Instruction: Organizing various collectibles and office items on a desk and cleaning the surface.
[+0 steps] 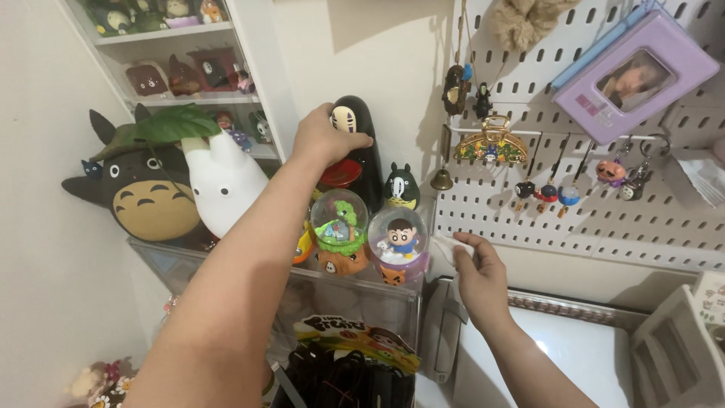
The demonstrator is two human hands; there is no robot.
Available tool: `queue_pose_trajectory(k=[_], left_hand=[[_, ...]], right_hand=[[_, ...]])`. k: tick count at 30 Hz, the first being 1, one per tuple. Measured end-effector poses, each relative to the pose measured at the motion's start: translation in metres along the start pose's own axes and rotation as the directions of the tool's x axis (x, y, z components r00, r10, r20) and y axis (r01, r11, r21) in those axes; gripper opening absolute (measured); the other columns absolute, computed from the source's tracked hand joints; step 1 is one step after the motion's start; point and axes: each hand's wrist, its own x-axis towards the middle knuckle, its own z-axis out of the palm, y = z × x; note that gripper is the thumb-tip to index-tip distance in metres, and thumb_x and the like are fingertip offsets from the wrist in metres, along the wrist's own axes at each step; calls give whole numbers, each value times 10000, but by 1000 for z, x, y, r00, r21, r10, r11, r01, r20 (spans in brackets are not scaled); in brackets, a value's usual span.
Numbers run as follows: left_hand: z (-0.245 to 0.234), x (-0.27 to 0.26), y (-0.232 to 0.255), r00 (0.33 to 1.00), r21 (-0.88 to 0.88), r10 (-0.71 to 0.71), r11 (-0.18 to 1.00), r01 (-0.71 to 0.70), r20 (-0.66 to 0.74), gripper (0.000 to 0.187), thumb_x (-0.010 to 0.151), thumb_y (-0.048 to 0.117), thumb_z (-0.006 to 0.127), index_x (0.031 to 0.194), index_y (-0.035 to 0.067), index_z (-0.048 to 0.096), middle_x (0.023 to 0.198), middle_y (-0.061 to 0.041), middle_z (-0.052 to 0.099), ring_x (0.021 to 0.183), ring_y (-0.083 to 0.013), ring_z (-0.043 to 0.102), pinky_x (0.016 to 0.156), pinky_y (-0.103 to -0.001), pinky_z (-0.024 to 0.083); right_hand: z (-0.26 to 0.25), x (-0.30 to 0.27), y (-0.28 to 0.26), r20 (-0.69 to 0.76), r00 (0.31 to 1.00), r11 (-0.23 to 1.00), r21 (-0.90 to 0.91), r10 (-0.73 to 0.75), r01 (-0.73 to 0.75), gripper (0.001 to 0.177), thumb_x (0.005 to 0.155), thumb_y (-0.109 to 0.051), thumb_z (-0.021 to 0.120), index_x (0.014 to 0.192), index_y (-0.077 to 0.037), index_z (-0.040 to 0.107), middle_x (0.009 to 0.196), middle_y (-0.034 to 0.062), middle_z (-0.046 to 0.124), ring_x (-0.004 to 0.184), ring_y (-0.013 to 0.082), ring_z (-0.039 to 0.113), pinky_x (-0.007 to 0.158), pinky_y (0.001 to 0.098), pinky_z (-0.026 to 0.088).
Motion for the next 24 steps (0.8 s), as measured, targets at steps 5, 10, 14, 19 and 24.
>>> queue_pose_trajectory(k=[5,10,14,19,24], left_hand=[[2,4,-6,1000,-1,13,1000,-13,13,712,580,337,933,1174,34,684,1077,-157,758,983,-273,740,864,-371,584],[5,6,-13,1000,-42,16,999,-15,19,731,571,351,922,1186,40,680,1076,-144,769,977,-264,750,860,-371,589],[-9,-2,-16,1000,-42,-17,999,16,-19,951,587,446,965,1306,-19,552,1151,-202,709,1057,-291,713,905,-373,560],[-27,-87,-20,938,-201,5,976,-79,-346,787,809,494,820,1367,-13,593,1269,-224,703,1180,-312,709,981,-391,568],[7,-183,-36,696,183,459,881,-436,-551,970,795,453,902,1416,-123,428,1370,-312,509,1231,-443,557,1035,-478,478]], right_hand=[[5,3,3,5,1000,1000,11,21,-21,248,982,-138,629,1212,-79,700,641,-60,437,568,35,373,513,223,328],[9,0,2,12,1000,999,32,23,-23,240,988,-127,623,1212,-75,692,649,-59,466,570,36,396,515,219,336],[7,-3,6,48,995,992,97,-90,85,251,1007,-132,589,1232,-57,672,755,-72,532,687,24,450,615,198,379],[-1,-7,26,119,991,971,221,64,-89,284,1156,-219,565,1366,-68,681,777,60,390,663,172,307,574,319,225],[13,-26,-4,262,949,983,94,-178,159,355,1038,-203,515,1355,-59,586,1348,62,574,1265,145,531,1074,319,408]])
